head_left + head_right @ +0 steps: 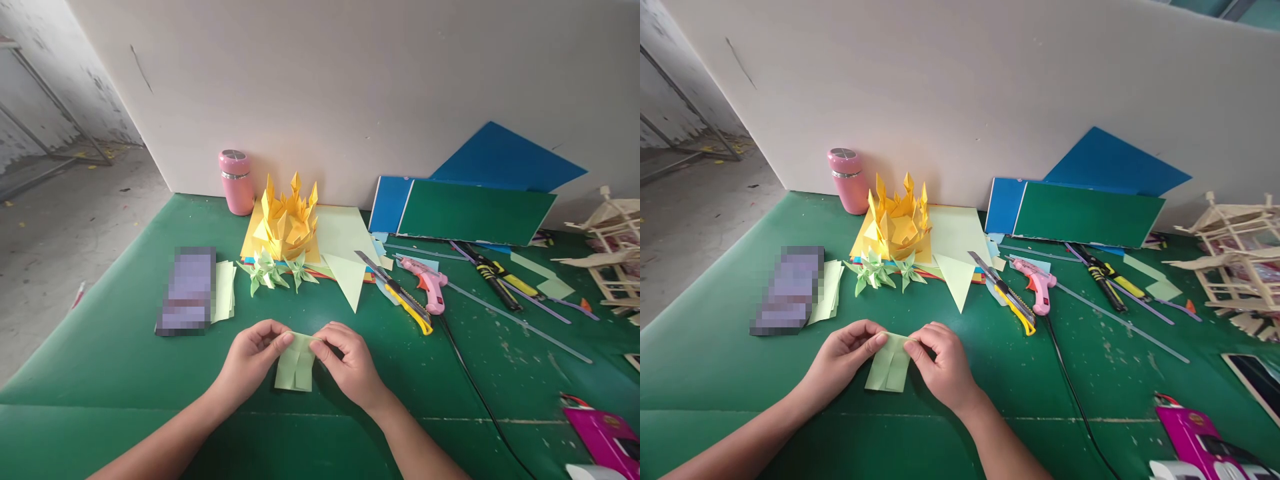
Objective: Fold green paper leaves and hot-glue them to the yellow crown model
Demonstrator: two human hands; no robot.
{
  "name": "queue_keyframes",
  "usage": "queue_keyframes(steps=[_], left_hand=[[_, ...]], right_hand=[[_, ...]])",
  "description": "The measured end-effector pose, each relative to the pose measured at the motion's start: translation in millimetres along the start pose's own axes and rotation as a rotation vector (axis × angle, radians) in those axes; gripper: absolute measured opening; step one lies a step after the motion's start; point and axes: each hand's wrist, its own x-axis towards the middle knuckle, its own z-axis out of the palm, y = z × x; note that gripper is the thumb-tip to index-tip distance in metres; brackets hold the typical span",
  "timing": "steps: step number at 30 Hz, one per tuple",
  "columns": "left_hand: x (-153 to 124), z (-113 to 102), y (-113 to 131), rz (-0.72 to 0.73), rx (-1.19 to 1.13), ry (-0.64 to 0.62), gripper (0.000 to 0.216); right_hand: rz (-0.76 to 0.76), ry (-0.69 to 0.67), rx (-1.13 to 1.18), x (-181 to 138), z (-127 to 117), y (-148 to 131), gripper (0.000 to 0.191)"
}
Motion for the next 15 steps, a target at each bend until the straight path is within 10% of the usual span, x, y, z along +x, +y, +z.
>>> queue_keyframes(steps=[15], left_hand=[[2.5,-4.2,-5.3,-0.009,0.006,-0.022,0.035]], right_hand=[[0.179,0.088,0.065,1.7,-2.6,2.4,0.028]])
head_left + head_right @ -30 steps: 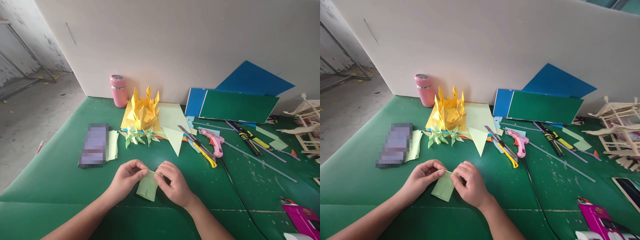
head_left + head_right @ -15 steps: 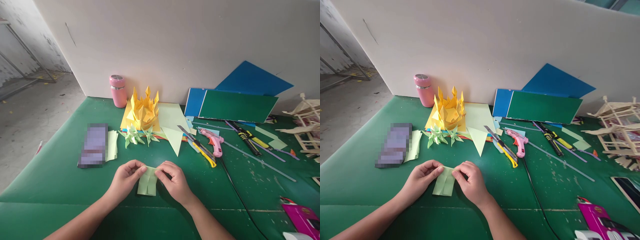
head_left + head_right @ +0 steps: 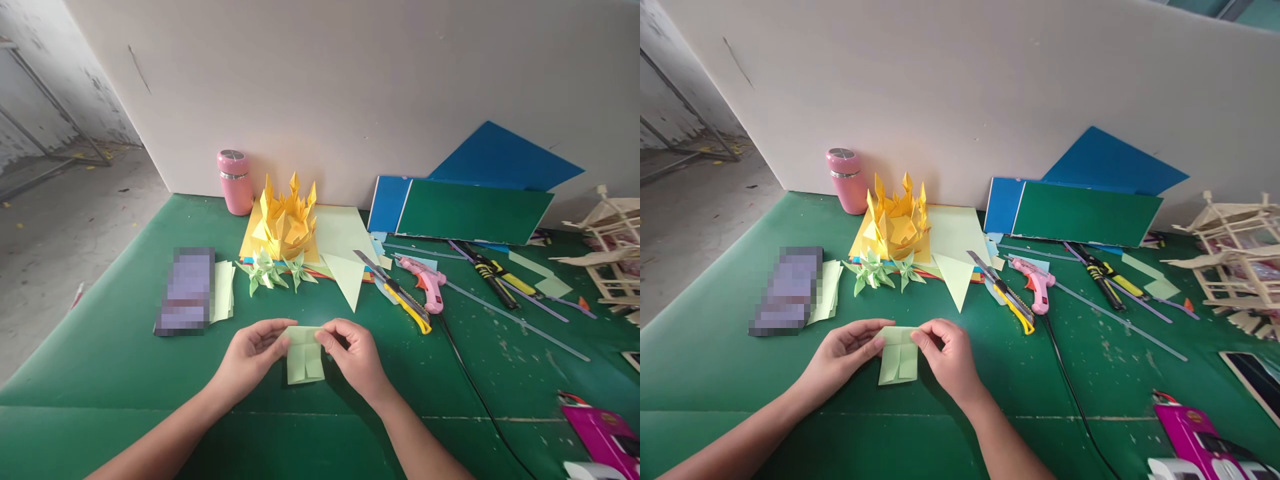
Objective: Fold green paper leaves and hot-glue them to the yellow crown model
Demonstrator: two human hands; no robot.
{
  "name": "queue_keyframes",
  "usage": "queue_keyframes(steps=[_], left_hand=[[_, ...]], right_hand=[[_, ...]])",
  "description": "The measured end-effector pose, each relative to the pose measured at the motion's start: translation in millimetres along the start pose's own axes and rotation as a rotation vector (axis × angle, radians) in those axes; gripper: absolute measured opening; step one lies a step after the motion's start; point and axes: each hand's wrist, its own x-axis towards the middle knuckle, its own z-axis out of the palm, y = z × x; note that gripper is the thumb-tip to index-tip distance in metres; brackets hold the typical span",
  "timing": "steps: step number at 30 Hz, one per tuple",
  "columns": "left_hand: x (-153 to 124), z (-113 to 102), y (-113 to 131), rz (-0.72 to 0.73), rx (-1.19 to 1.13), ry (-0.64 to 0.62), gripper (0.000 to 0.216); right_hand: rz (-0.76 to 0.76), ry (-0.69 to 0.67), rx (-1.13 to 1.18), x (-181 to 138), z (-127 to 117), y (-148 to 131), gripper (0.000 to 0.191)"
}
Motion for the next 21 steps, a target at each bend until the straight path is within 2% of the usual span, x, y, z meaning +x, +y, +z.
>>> queue_keyframes(steps=[4,8,12,16,21], left_hand=[[-1.0,0.2,-3.4,0.129,0.188,-0.026,0.022],[-0.1,1.3,-7.5,0.261,0.236,-0.011,0.008],[1.8,-0.5,-7.6,0.331,0.228,-0.042,0.016],[2.3,-2.7,-5.2,0.332,0.243,-0.065,0.021],[-0.2,-1.6,-2.0,0.254,0.254,-0.188,0.023]], right_hand=[[-0.090,-0.072,-0.055,-1.2,2.6,-2.8,0.027],[-0.067,-0.063,-0.053,-1.2,3.4,-2.8,0.028],[-0.035,-0.020,0.011,-1.4,2.8,2.9,0.019],[-0.025,0.005,0.100,-3.6,4.5,6.7,0.015],[-0.032,0.017,0.174,-6.0,7.8,7.0,0.010]])
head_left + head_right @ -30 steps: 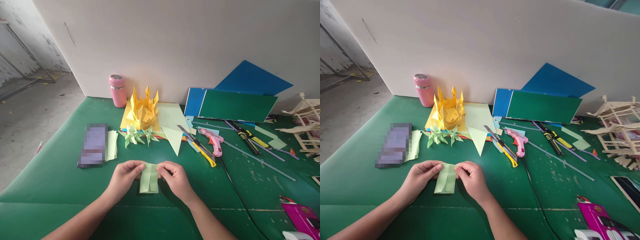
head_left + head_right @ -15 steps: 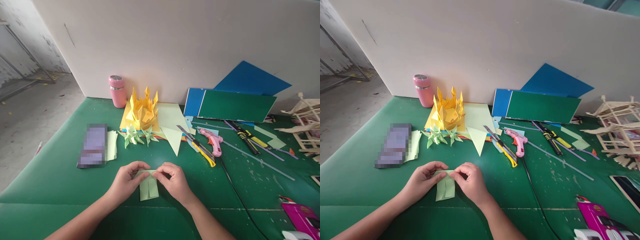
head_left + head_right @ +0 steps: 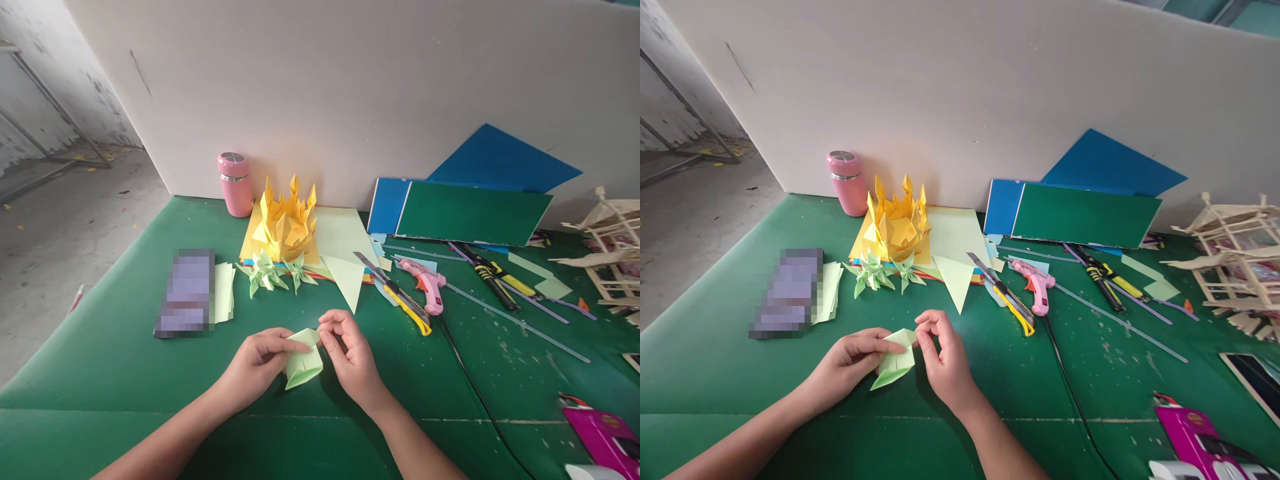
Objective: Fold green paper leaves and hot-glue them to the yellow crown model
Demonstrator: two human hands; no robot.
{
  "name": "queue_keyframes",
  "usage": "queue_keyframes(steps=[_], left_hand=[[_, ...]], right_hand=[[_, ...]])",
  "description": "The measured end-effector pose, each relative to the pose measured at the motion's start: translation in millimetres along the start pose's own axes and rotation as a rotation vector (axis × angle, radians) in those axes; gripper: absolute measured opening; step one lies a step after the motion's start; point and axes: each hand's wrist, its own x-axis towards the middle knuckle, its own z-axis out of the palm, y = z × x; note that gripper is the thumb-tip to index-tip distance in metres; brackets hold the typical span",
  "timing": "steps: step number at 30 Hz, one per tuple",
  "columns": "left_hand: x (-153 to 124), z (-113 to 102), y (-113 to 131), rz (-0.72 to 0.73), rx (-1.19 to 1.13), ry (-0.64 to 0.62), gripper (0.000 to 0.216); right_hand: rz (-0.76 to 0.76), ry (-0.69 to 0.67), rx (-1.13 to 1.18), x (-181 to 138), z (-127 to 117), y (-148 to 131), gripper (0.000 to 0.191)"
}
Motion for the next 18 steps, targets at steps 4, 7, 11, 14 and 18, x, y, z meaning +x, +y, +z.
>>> queue_keyframes(steps=[4,7,11,14,18], left_hand=[[0.1,1.9,-1.4,-0.012,0.025,0.037,0.020],[0.8,2.9,-4.9,-0.016,0.020,0.120,0.018],[1.5,3.7,-7.4,-0.029,-0.033,0.201,0.021],[1.5,4.6,-7.6,-0.035,-0.075,0.224,0.023],[0.5,5.9,-8.6,-0.037,-0.082,0.241,0.025]], right_hand=[[-0.010,0.007,0.009,-0.1,0.2,2.1,0.010],[-0.017,0.058,0.056,0.4,-1.6,1.7,0.012],[-0.015,-0.022,0.104,-1.6,-2.5,-2.6,0.024],[0.006,-0.130,0.043,-4.4,-0.7,-6.5,0.033],[-0.011,-0.188,-0.079,-6.8,1.9,-8.7,0.031]])
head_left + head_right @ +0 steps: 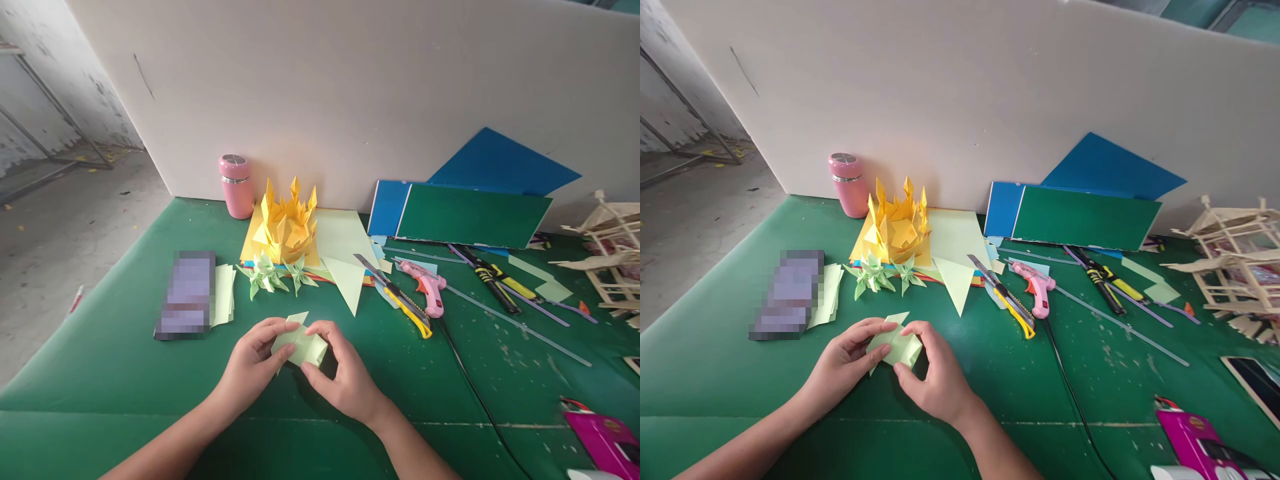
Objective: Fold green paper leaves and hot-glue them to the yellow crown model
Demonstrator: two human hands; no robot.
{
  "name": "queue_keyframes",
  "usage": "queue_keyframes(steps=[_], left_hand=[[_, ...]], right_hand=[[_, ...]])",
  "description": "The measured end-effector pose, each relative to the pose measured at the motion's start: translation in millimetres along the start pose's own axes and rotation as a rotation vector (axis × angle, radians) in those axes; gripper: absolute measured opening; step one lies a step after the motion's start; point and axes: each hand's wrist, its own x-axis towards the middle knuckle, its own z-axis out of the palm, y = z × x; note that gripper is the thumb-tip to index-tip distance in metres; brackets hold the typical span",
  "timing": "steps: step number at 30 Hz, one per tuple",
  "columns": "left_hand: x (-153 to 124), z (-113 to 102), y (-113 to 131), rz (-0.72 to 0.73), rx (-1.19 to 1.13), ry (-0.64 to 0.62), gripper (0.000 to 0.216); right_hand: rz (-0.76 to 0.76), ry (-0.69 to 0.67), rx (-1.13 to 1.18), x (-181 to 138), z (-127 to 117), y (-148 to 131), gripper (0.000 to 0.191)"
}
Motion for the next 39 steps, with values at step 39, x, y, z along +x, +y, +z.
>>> queue_keyframes(steps=[39], left_hand=[[-8.0,5.7,-0.4,0.380,0.309,0.077,0.013]], right_hand=[[0.154,0.283,0.209,6.9,12.6,0.2,0.020]])
